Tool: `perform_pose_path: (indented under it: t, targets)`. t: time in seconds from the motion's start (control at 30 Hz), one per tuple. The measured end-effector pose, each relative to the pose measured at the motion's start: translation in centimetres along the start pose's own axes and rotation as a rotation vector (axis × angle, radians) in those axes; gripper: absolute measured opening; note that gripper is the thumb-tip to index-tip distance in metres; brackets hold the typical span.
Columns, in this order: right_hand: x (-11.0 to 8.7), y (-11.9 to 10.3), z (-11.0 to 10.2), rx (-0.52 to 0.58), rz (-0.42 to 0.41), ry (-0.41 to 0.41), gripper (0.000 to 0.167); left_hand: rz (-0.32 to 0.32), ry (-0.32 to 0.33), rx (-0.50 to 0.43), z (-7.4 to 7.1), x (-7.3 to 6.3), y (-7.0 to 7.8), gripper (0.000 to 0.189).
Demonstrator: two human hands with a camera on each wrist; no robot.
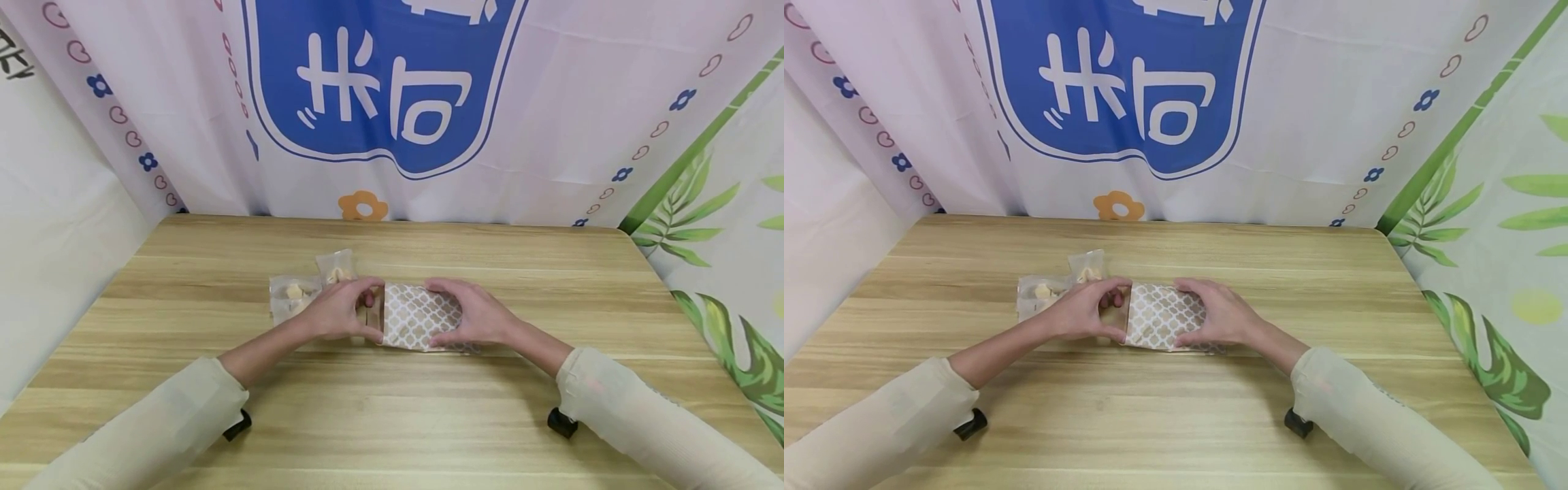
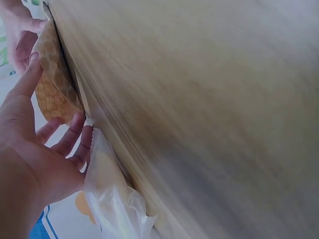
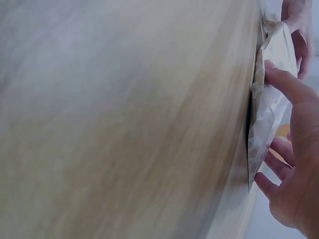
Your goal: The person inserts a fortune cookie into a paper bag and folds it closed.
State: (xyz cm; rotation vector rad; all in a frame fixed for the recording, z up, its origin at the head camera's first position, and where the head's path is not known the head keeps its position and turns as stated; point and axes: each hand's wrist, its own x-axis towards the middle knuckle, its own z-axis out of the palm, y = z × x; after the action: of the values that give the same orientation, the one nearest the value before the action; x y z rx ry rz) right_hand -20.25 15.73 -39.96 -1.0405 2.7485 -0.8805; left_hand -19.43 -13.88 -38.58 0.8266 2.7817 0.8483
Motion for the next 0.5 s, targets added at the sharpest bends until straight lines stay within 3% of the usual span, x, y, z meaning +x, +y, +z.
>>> perform_pose_path:
  t: [0.3,0.5]
  targets:
    - [-0.05,-0.11,0.07,0.008,0.013,0.022,0.105,0.007,0.0,0.001,-0.14,0.02,0.0,0.094]
    - [-0.11,-0.06,0.2,0.009,0.024,0.029,0.106,0.0,-0.019,-0.055,-0.55,-0.22,-0.12,0.091]
